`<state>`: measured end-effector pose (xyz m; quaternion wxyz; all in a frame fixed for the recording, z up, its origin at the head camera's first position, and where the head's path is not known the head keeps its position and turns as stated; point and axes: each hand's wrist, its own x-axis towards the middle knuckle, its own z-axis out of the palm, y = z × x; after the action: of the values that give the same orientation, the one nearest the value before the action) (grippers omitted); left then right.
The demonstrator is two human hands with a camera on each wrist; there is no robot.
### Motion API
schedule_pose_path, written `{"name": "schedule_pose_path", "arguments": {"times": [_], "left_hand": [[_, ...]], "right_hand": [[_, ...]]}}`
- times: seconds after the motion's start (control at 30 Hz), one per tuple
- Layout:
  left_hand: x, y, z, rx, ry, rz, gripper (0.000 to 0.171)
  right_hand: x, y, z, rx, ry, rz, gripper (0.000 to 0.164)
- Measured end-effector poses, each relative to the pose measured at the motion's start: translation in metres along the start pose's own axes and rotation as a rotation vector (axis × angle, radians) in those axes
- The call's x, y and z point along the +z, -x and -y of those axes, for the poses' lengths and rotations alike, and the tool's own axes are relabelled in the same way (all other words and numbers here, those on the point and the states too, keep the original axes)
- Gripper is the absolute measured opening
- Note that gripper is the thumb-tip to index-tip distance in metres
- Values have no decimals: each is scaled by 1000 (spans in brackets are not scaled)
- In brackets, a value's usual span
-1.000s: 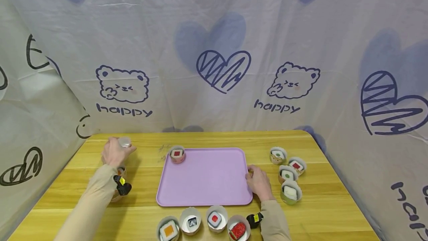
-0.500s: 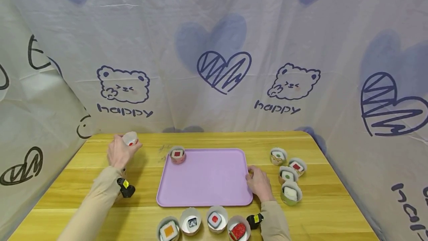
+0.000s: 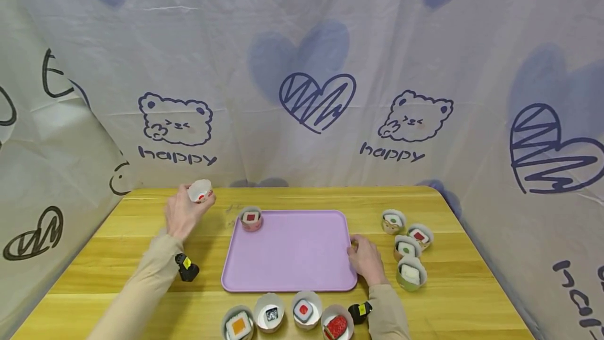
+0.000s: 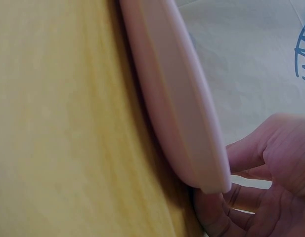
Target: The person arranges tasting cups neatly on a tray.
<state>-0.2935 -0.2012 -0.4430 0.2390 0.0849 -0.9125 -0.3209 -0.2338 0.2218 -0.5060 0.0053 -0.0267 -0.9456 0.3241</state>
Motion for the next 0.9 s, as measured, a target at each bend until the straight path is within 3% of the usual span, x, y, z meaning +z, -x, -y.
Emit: {"name": "schedule_pose_path", "arguments": {"times": [0.9], "left_hand": [[36,20,-52,128,122,124,65]], "right_hand": [[0,0,0,-13,-1,-7,34]]}}
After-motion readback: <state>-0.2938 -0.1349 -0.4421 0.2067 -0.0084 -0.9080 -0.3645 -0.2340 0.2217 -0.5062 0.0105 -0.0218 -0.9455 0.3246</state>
